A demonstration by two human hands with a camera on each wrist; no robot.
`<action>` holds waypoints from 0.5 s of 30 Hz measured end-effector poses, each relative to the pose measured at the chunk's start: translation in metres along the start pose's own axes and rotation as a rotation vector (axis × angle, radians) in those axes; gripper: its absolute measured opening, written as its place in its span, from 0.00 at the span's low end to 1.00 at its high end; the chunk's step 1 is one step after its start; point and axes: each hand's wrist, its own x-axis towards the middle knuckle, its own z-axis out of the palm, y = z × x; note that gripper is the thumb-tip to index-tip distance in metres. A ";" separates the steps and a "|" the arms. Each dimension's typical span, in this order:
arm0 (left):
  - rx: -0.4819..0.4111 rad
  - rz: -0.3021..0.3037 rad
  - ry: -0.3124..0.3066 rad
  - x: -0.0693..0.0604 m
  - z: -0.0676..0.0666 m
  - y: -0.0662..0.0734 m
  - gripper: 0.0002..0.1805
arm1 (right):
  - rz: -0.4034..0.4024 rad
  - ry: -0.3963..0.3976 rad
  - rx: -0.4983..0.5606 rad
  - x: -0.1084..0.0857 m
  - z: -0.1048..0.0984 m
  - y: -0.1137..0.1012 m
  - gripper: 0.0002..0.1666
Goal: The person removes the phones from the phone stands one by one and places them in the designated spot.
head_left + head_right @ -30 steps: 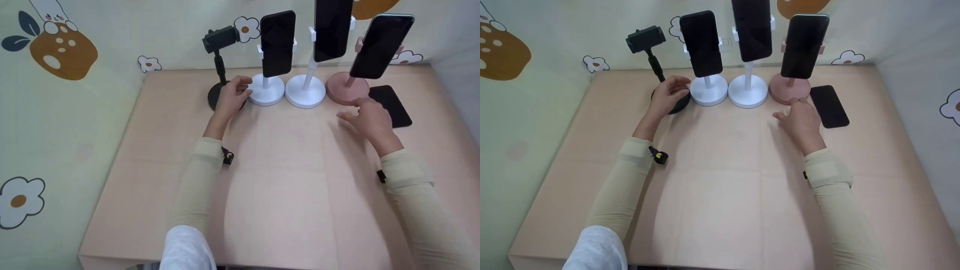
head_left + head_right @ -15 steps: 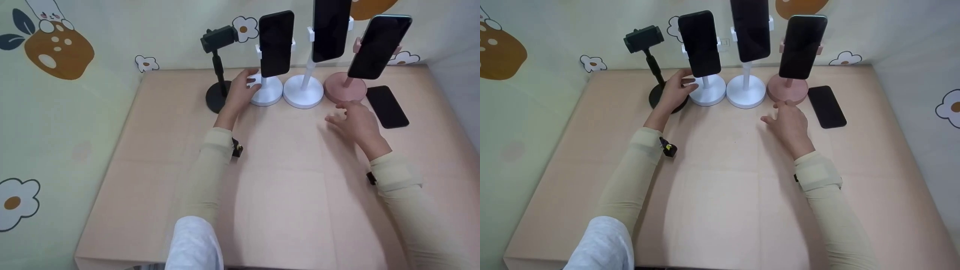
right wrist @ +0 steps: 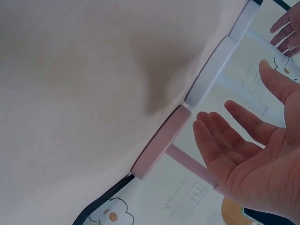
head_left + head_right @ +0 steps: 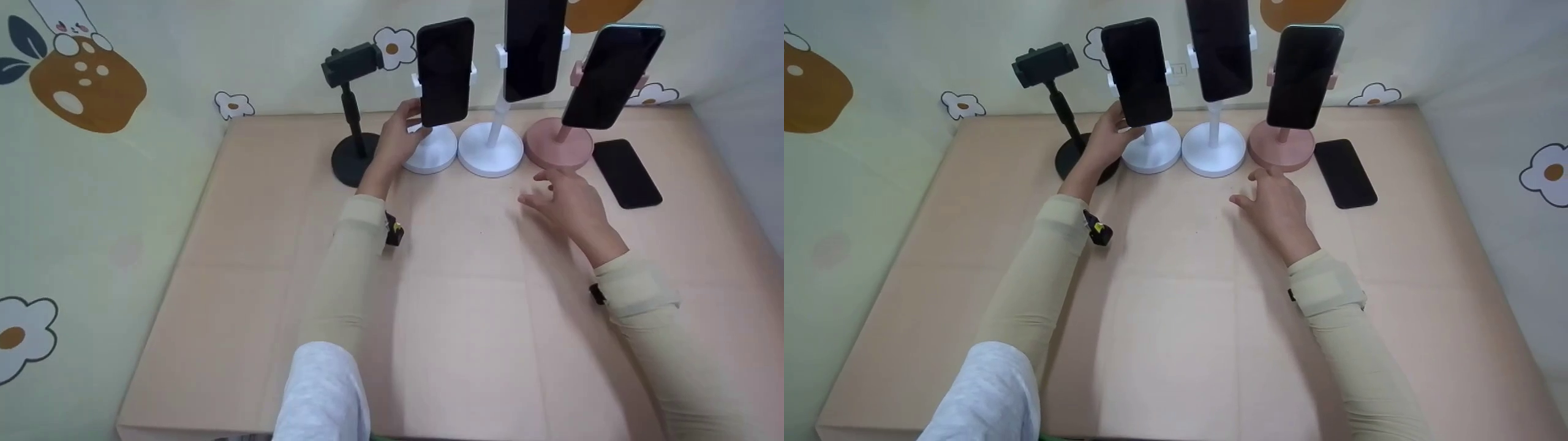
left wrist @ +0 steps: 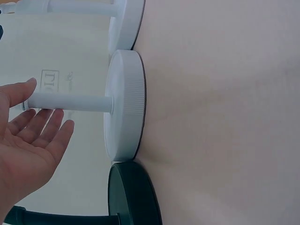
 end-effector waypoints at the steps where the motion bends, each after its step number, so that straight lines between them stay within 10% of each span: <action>1: -0.003 -0.004 -0.004 0.001 0.000 0.000 0.30 | -0.002 -0.002 0.000 0.000 0.000 0.000 0.34; 15: -0.094 0.064 0.026 0.015 -0.003 0.005 0.24 | 0.002 -0.010 0.000 -0.001 0.002 -0.001 0.33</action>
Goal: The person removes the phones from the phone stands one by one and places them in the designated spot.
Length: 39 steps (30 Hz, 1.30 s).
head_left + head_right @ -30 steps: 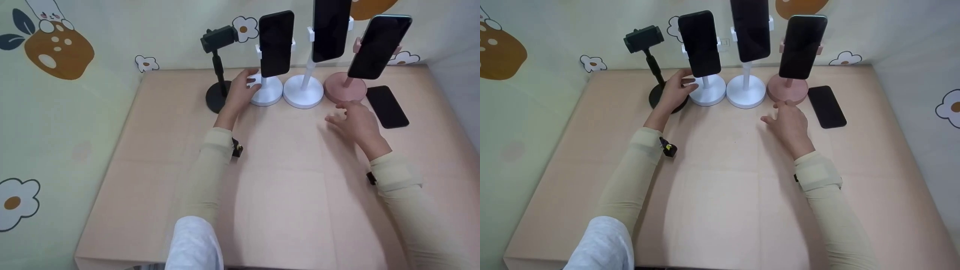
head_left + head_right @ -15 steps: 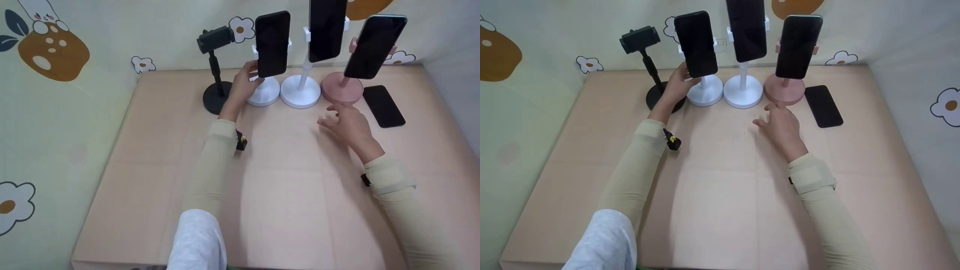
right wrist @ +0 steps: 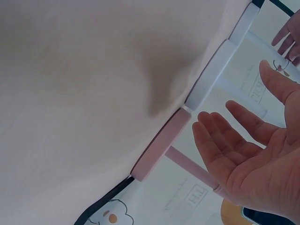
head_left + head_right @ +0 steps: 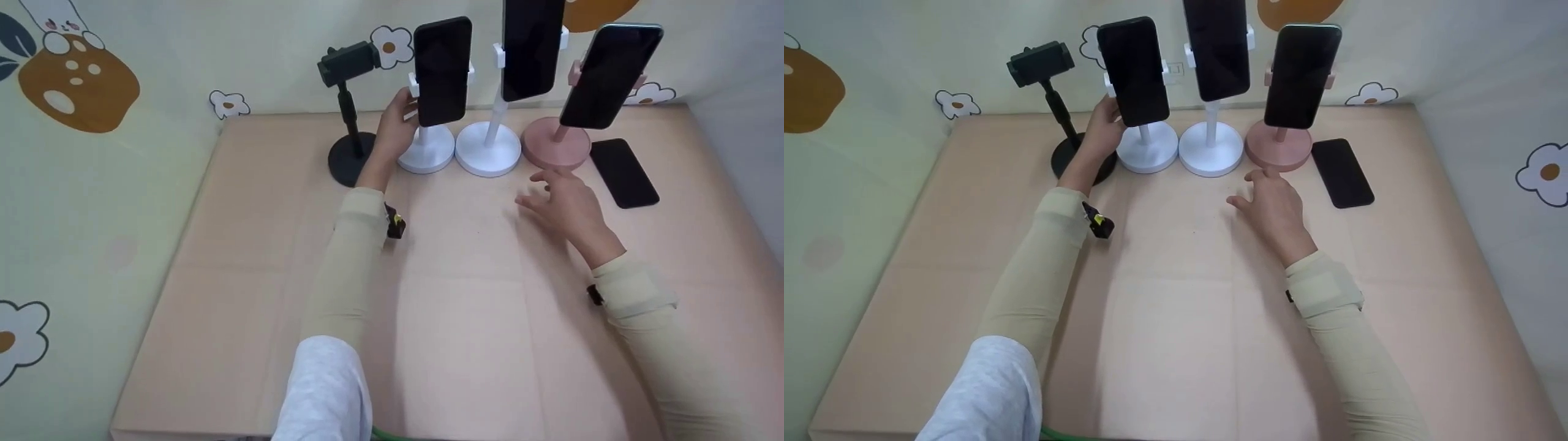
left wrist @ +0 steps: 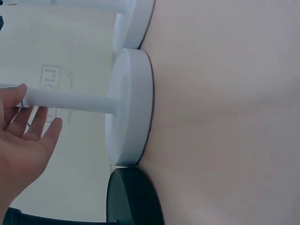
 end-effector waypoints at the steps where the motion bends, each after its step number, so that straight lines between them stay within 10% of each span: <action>1: -0.017 0.004 0.004 0.001 0.000 0.001 0.23 | -0.002 0.003 -0.003 0.000 0.000 0.000 0.33; 39: -0.054 0.059 0.080 -0.031 -0.016 0.040 0.13 | -0.014 0.032 0.023 -0.008 0.002 -0.001 0.33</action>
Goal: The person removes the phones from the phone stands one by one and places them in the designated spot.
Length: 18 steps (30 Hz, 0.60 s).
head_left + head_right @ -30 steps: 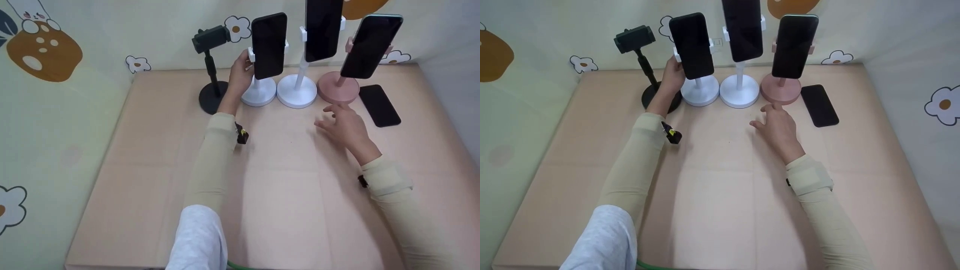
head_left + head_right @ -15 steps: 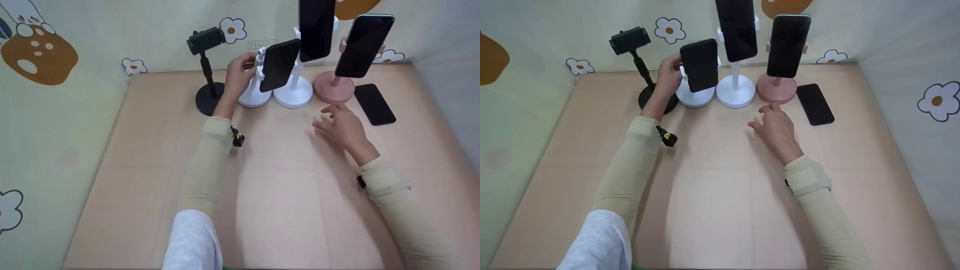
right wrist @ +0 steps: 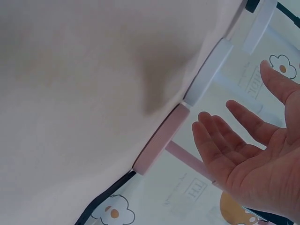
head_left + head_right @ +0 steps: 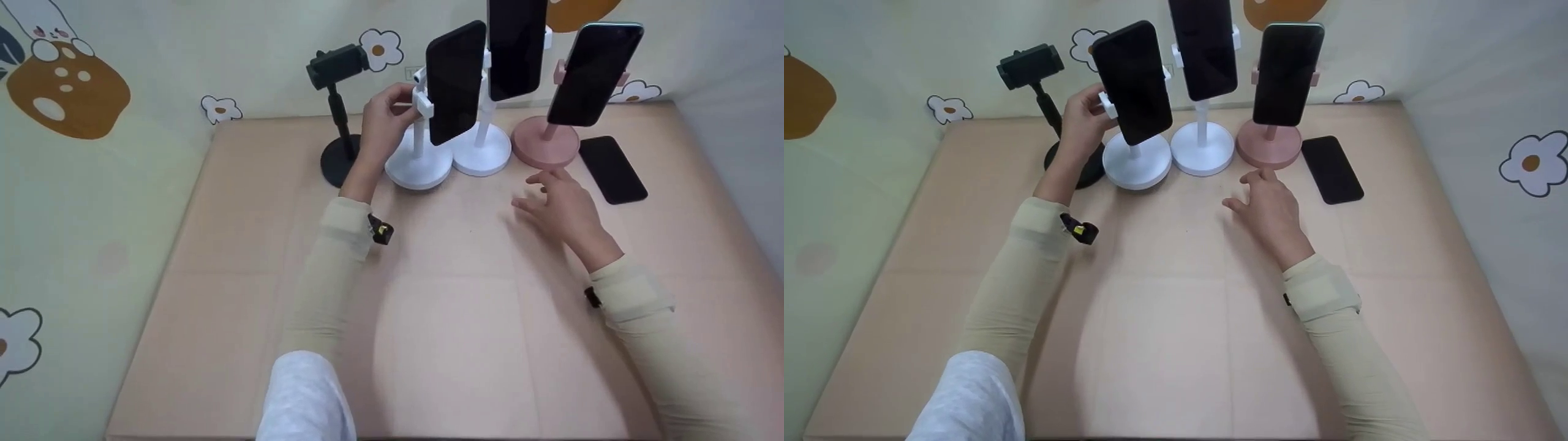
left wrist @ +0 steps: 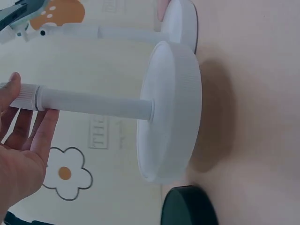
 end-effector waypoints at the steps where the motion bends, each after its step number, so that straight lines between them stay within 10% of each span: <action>1: -0.002 0.004 -0.001 -0.002 -0.001 0.003 0.13 | -0.002 0.002 0.000 0.000 0.000 0.000 0.33; 18: 0.008 -0.007 -0.015 -0.035 -0.014 0.015 0.12 | -0.015 0.007 0.002 -0.001 0.002 -0.001 0.33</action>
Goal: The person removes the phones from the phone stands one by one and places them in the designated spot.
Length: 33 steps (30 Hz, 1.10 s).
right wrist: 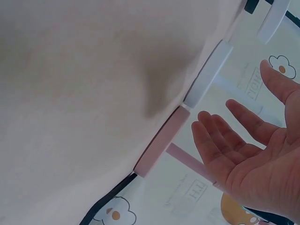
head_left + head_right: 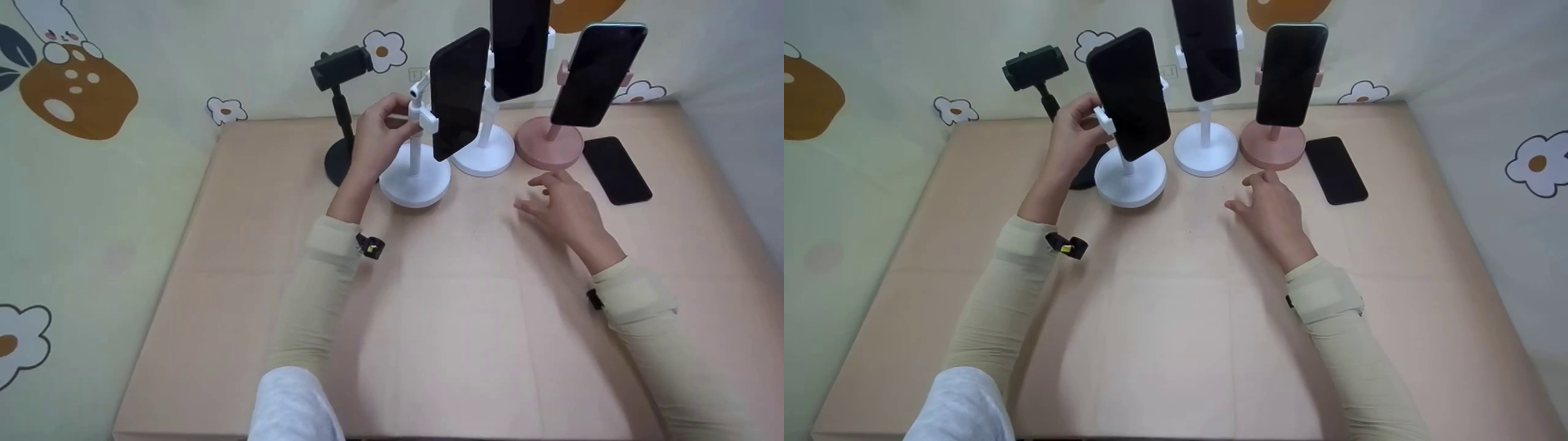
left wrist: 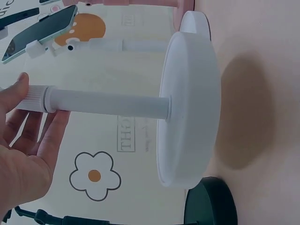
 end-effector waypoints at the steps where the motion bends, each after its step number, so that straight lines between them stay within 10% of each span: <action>1: 0.001 -0.004 -0.001 -0.002 0.000 0.000 0.12 | 0.001 0.000 0.001 0.000 0.000 0.000 0.33; 33: 0.090 -0.025 -0.056 -0.040 0.010 -0.017 0.13 | -0.021 0.002 0.006 -0.003 0.004 -0.003 0.32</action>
